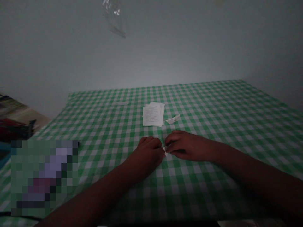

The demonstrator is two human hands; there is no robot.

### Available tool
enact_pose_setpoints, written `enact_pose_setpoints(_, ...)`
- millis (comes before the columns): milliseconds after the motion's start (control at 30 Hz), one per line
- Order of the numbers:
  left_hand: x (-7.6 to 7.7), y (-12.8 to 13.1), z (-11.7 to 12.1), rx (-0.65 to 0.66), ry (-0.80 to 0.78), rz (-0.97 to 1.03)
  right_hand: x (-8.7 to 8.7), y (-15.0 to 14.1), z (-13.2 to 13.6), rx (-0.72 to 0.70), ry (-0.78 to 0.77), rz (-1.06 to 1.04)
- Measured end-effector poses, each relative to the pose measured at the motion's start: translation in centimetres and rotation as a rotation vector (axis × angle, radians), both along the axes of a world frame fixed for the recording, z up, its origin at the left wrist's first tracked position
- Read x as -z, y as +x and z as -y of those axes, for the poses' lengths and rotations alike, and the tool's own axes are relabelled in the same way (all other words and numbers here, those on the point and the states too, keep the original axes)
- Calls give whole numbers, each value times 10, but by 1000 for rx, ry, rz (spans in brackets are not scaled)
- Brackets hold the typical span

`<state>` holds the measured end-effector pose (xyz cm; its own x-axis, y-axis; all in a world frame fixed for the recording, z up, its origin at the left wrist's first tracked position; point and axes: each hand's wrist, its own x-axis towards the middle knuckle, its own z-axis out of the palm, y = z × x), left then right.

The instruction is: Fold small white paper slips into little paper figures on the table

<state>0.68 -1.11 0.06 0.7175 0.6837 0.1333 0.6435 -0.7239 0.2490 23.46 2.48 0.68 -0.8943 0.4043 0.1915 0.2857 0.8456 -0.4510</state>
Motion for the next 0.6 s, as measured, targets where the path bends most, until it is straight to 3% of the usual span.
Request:
enact_pose_setpoints(133,-7,3,9,25,27,-80,-7,0,8,78,11,63)
enact_pose_setpoints(400,-9,6,21,10,27,-141,-7,-9,30,166,278,245)
enact_pose_setpoints(600,-1,8,12,-37,-34,-28,1,-12,27,201,171,142)
